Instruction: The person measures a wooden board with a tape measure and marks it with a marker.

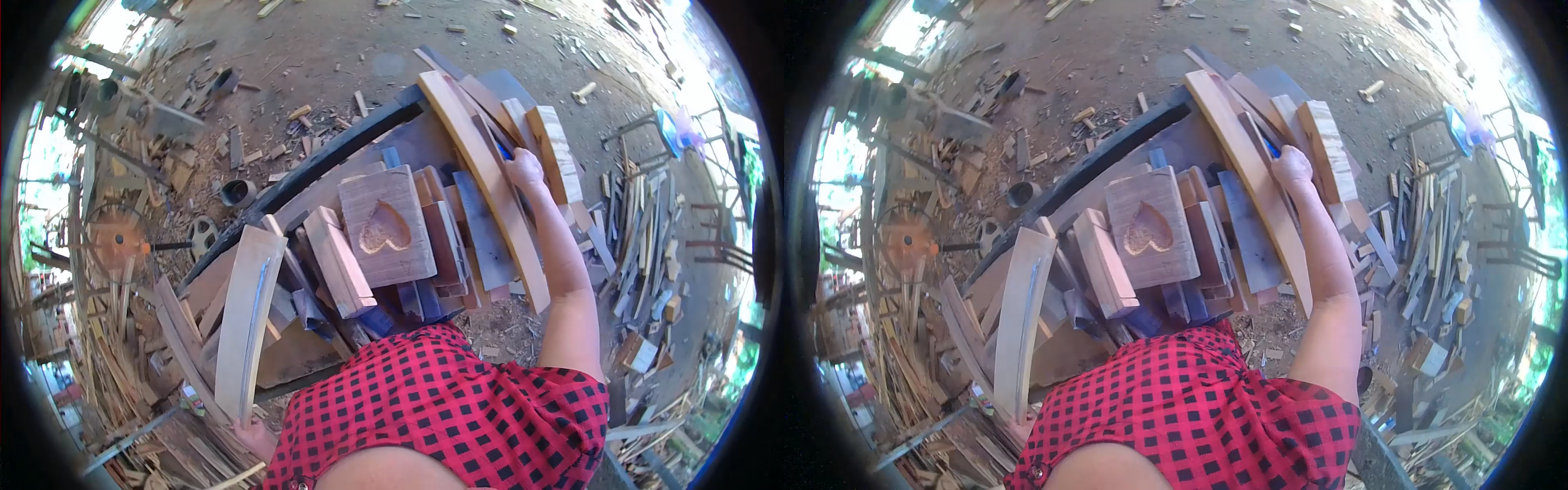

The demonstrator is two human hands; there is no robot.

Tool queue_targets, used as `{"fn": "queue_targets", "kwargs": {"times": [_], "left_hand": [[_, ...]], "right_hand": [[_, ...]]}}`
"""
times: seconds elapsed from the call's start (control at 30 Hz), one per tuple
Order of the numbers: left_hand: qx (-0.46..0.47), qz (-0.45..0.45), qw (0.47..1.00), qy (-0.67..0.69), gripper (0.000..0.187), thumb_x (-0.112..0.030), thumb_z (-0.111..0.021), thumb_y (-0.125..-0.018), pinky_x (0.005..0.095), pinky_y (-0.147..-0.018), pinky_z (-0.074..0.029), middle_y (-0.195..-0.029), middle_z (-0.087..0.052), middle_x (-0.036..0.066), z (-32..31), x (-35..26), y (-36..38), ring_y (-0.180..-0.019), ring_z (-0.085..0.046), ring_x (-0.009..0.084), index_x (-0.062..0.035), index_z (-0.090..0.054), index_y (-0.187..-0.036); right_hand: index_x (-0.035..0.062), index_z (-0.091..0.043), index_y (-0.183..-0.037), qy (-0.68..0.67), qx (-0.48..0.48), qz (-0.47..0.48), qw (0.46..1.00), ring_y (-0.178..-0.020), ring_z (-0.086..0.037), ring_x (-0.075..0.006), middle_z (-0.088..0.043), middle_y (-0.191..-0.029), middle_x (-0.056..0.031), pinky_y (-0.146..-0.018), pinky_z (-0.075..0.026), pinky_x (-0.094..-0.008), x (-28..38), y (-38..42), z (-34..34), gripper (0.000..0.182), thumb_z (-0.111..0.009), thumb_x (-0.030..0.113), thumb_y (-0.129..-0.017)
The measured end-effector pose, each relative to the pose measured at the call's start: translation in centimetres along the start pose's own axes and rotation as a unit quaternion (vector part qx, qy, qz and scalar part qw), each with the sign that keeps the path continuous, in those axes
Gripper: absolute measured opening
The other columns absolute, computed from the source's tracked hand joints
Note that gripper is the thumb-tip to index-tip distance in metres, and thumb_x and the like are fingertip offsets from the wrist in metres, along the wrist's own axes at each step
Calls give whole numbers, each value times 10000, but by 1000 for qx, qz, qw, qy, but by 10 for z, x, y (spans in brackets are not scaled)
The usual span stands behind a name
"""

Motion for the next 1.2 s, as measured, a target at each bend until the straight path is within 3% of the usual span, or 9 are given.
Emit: {"fn": "queue_targets", "kwargs": {"times": [0.1, 0.47, 0.6, 0.7, 0.9, 1.03, 1.13, 1.17, 1.2], "left_hand": [[-4, -19, 1000, 12, 276, -233, -607, -826, 305, -568, -454, -937, -639, 70, 2, -1, 2, -765, -601, 204, -75, -545, -1044], [-64, -43, 997, 10, 214, -260, -606, -818, 316, -574, -408, -828, -633, 51, -19, 7, 19, -728, -576, 197, -106, -564, -959], [-60, -58, 997, 2, 211, -261, -598, -822, 315, -568, -407, -849, -643, 56, -22, 8, 23, -725, -578, 199, -98, -566, -952], [-71, -74, 995, 15, 216, -258, -597, -821, 312, -558, -406, -853, -647, 62, -31, 11, 31, -716, -580, 203, -93, -566, -957], [-56, -84, 995, 7, 234, -248, -599, -817, 303, -545, -408, -861, -645, 72, -13, 10, 16, -706, -584, 212, -88, -563, -985], [-77, -82, 993, 25, 234, -229, -595, -820, 293, -531, -396, -882, -649, 77, -6, 12, 11, -702, -589, 214, -91, -564, -1007], [23, -110, 993, 40, 304, -191, -569, -843, 395, -723, -498, -1034, -653, 105, 8, 16, 3, -899, -622, 252, -42, -558, -1108], [100, -92, 989, 63, 321, -177, -557, -855, 419, -816, -497, -1109, -635, 129, -10, 16, 20, -990, -608, 267, -14, -549, -1131], [84, -87, 991, 56, 306, -168, -567, -849, 387, -795, -502, -1090, -633, 131, -3, 18, 17, -968, -608, 269, -10, -551, -1110]], "right_hand": [[11, -678, -918, -12, 19, -68, 997, -984, -608, -384, -639, -994, -246, -871, -466, -452, 14, -4, -3, 312, -514, 212, -746], [2, -700, -783, -176, -107, -251, 946, -750, -659, -260, -692, -805, -150, -685, -492, -367, 23, 0, 7, 308, -777, 248, -614], [-39, -655, -684, -431, -148, -223, 862, -520, -539, -147, -614, -647, -79, -499, -413, -315, -12, -29, -36, 152, -777, 21, -615], [-3, -641, -667, -525, -146, -193, 816, -499, -489, -117, -558, -595, -30, -468, -367, -294, -7, -23, -22, 148, -781, 42, -648], [-32, -663, -743, -414, -276, -26, 867, -568, -524, -86, -607, -633, -49, -517, -413, -242, 11, 4, 57, 176, -748, 116, -702], [-1, -651, -862, -627, -98, -42, 771, -540, -539, -110, -593, -662, -28, -514, -436, -217, 12, 22, 86, 125, -697, 97, -800], [23, -621, -960, -706, -58, -12, 706, -642, -588, -141, -614, -794, -63, -527, -457, -229, 41, 40, 87, 145, -646, 120, -855], [26, -617, -971, -635, -80, 59, 766, -675, -591, -154, -616, -817, -73, -542, -479, -250, 46, 40, 78, 142, -625, 125, -870], [34, -612, -981, -781, 60, 77, 617, -694, -604, -167, -621, -818, -77, -569, -505, -266, 68, 41, 80, 139, -619, 121, -873]]}}
Point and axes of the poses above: each hand's wrist, its own y-axis away from the middle knuckle, its own z-axis out of the back of the hand, x = y × z, the point moved 2 cm from there along -y, towards the middle knuckle
